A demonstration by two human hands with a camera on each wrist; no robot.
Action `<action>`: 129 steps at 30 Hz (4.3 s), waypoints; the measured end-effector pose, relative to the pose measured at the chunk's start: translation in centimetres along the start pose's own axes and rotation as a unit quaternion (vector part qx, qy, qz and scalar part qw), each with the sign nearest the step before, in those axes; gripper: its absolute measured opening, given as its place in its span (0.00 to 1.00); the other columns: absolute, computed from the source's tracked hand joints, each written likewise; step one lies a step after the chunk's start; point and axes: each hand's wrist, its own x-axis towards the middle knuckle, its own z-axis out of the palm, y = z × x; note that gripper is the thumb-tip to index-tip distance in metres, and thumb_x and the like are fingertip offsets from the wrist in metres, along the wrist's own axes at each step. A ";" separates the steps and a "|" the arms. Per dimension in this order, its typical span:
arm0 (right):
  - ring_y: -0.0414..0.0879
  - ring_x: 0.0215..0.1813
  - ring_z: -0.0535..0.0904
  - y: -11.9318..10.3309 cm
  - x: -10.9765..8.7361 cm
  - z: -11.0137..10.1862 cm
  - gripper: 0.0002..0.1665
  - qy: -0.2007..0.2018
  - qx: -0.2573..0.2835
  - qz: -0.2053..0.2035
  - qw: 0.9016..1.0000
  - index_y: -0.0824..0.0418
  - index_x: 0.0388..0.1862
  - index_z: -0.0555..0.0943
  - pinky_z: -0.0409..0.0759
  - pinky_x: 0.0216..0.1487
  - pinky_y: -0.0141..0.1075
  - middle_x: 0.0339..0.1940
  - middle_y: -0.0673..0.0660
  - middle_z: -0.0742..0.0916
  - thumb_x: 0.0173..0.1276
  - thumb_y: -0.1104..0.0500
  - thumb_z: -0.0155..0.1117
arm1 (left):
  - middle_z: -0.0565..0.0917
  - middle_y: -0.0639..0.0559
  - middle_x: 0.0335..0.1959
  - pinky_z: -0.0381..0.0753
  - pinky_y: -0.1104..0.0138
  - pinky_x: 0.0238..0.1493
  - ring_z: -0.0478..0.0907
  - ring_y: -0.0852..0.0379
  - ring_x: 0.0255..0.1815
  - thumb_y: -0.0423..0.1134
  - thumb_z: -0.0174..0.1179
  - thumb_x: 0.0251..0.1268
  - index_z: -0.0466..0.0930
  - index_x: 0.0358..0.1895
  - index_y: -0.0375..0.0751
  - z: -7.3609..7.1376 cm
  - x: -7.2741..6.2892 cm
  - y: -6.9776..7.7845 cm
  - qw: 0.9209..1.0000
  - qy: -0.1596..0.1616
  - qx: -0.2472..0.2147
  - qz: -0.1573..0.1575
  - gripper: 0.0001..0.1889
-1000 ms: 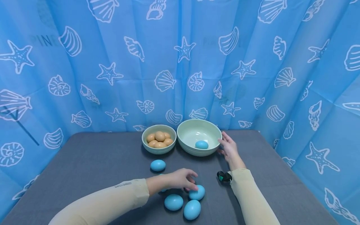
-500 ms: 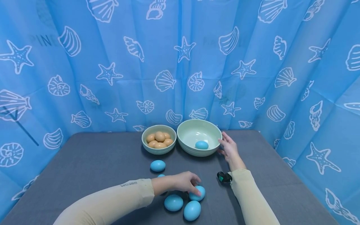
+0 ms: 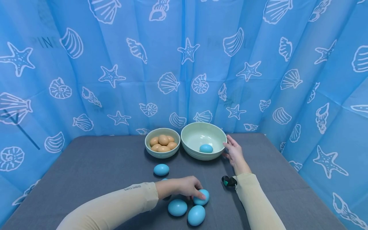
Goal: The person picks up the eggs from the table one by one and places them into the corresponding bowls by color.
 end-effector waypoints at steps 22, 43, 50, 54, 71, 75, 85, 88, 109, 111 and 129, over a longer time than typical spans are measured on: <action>0.48 0.78 0.50 0.1 0.1 0.2 0.34 0.003 -0.006 -0.001 1.000 0.54 0.79 0.52 0.63 0.68 0.56 0.79 0.52 0.54 0.78 0.64 0.47 | 0.82 0.50 0.40 0.80 0.66 0.36 0.76 0.59 0.36 0.38 0.64 0.66 0.79 0.54 0.33 -3.4 -1.1 0.9 0.983 0.150 -0.072 0.075 0.17; 0.48 0.77 0.51 -0.1 -0.1 0.2 0.34 0.005 -0.013 0.002 1.000 0.54 0.79 0.52 0.64 0.68 0.54 0.79 0.52 0.55 0.78 0.63 0.47 | 0.78 0.36 0.56 0.83 0.62 0.42 0.79 0.50 0.45 0.41 0.60 0.70 0.71 0.63 0.26 -7.2 0.6 2.7 0.957 0.253 -0.111 0.082 0.26; 0.47 0.78 0.50 -0.1 -0.1 0.2 0.34 -0.001 -0.005 0.005 1.000 0.54 0.79 0.52 0.62 0.69 0.55 0.79 0.51 0.54 0.78 0.63 0.47 | 0.79 0.37 0.54 0.82 0.64 0.39 0.78 0.52 0.39 0.41 0.62 0.69 0.72 0.63 0.28 -8.3 1.7 2.7 0.938 0.297 -0.167 0.062 0.26; 0.47 0.78 0.50 -0.1 -0.1 0.2 0.34 -0.004 -0.001 0.003 1.000 0.54 0.79 0.52 0.62 0.69 0.55 0.79 0.51 0.54 0.78 0.64 0.46 | 0.76 0.37 0.59 0.82 0.61 0.47 0.79 0.47 0.46 0.42 0.60 0.70 0.69 0.66 0.29 -9.0 2.1 2.7 0.930 0.305 -0.200 0.040 0.27; 0.49 0.77 0.51 0.1 -0.2 0.2 0.34 0.001 -0.002 -0.003 1.000 0.55 0.79 0.53 0.62 0.69 0.56 0.79 0.52 0.55 0.78 0.64 0.47 | 0.73 0.35 0.62 0.79 0.59 0.53 0.78 0.41 0.54 0.39 0.60 0.70 0.67 0.67 0.29 -10.0 4.5 2.9 0.899 0.339 -0.273 0.045 0.27; 0.49 0.77 0.51 0.1 -0.1 0.1 0.34 0.002 -0.002 -0.003 1.000 0.55 0.79 0.53 0.62 0.69 0.56 0.79 0.52 0.55 0.78 0.64 0.47 | 0.72 0.35 0.63 0.77 0.57 0.58 0.75 0.40 0.58 0.39 0.59 0.71 0.65 0.69 0.29 -10.3 5.3 3.1 0.885 0.343 -0.312 0.039 0.28; 0.50 0.78 0.50 -0.1 -0.5 0.2 0.34 0.002 0.000 -0.007 1.000 0.56 0.79 0.52 0.63 0.68 0.56 0.79 0.54 0.55 0.78 0.64 0.48 | 0.75 0.37 0.58 0.74 0.54 0.61 0.74 0.42 0.57 0.38 0.59 0.71 0.69 0.67 0.32 -10.5 7.6 3.5 0.860 0.356 -0.364 0.042 0.25; 0.50 0.77 0.51 -0.1 -0.7 0.3 0.35 0.004 -0.002 -0.019 1.000 0.56 0.79 0.54 0.66 0.67 0.55 0.78 0.55 0.55 0.77 0.63 0.51 | 0.73 0.36 0.62 0.72 0.52 0.62 0.71 0.40 0.62 0.36 0.59 0.71 0.67 0.68 0.31 -10.7 9.0 3.2 0.853 0.362 -0.373 0.038 0.26; 0.52 0.77 0.52 0.7 -0.3 0.2 0.33 0.010 -0.008 -0.011 1.000 0.56 0.78 0.55 0.65 0.67 0.57 0.79 0.54 0.56 0.77 0.64 0.48 | 0.76 0.37 0.58 0.69 0.58 0.65 0.72 0.45 0.60 0.30 0.67 0.59 0.66 0.65 0.25 -10.4 12.9 2.5 0.827 0.429 -0.335 -0.140 0.32; 0.52 0.77 0.52 0.7 -0.2 0.2 0.33 0.010 -0.007 -0.013 1.000 0.57 0.78 0.55 0.65 0.67 0.57 0.79 0.55 0.56 0.77 0.64 0.49 | 0.76 0.36 0.58 0.69 0.58 0.65 0.72 0.44 0.60 0.28 0.69 0.56 0.66 0.65 0.24 -10.9 14.2 1.8 0.825 0.432 -0.334 -0.149 0.33; 0.52 0.77 0.53 0.2 -0.4 0.7 0.33 0.010 -0.004 -0.014 1.000 0.57 0.78 0.56 0.64 0.67 0.57 0.78 0.54 0.57 0.78 0.63 0.49 | 0.79 0.39 0.51 0.76 0.60 0.56 0.76 0.47 0.52 0.39 0.77 0.48 0.72 0.61 0.29 -13.9 24.6 -5.1 0.845 0.429 -0.219 -0.231 0.36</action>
